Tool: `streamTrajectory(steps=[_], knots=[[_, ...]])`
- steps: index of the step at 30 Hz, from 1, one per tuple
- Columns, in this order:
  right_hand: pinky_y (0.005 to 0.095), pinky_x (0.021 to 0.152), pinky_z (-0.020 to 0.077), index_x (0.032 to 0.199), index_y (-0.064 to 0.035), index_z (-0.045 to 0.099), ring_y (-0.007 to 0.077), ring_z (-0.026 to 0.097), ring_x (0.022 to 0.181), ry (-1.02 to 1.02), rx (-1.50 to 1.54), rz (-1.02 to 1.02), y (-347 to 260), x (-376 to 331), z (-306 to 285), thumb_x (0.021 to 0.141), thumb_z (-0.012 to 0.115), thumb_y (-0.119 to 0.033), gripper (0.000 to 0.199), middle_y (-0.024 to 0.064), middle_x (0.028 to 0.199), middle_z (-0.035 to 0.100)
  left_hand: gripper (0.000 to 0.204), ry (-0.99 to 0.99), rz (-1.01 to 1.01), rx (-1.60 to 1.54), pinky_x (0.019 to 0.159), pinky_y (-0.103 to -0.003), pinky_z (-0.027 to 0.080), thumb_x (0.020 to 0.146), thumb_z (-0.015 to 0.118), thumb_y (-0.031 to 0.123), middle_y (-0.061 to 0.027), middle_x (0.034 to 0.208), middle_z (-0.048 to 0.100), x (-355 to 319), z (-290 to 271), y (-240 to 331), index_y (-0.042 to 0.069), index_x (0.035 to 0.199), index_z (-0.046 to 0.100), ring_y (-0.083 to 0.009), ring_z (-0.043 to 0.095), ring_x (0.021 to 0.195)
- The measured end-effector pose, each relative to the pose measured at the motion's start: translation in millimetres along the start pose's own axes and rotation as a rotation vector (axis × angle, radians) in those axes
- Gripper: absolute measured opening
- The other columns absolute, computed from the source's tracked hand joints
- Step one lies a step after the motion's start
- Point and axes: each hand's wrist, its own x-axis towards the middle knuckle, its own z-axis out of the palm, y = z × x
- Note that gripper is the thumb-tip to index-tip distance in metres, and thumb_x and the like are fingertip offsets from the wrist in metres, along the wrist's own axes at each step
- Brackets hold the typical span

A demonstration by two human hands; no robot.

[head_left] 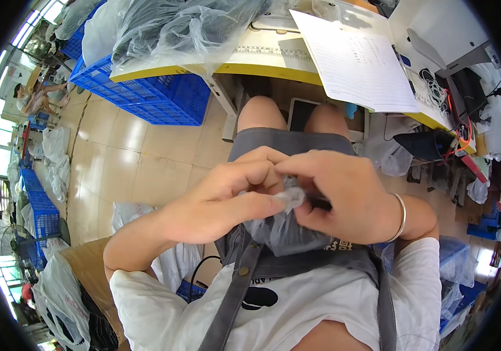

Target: Counting and packing black shoe components into a plastic bag.

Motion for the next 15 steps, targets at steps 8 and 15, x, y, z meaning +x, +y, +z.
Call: streamTrajectory(steps=[8,15], knots=[[0.028,0.049,0.0408,0.098,-0.0058,0.06,0.0207,0.053,0.059,0.156,-0.066,-0.387,12.5,13.0,-13.5,0.06,0.076,-0.006,0.041,0.0073,0.075,0.056,0.03,0.224,-0.043,-0.33,0.088,-0.025,0.038,0.093,0.05,0.018,-0.0097,0.117,0.05,4.4,14.7,-5.4,-0.007,0.109,0.054,-0.0112,0.047,0.103],[0.0307,0.051,0.0436,0.089,-0.008,0.056,0.0225,0.055,0.06,0.055,-0.393,-0.06,-25.5,15.9,-11.2,0.065,0.071,-0.011,0.028,0.0065,0.071,0.052,0.027,0.332,-0.004,-0.371,0.087,-0.028,0.04,0.091,0.053,0.019,-0.009,0.111,0.055,11.4,22.6,-10.8,-0.004,0.102,0.06,-0.0129,0.051,0.101]])
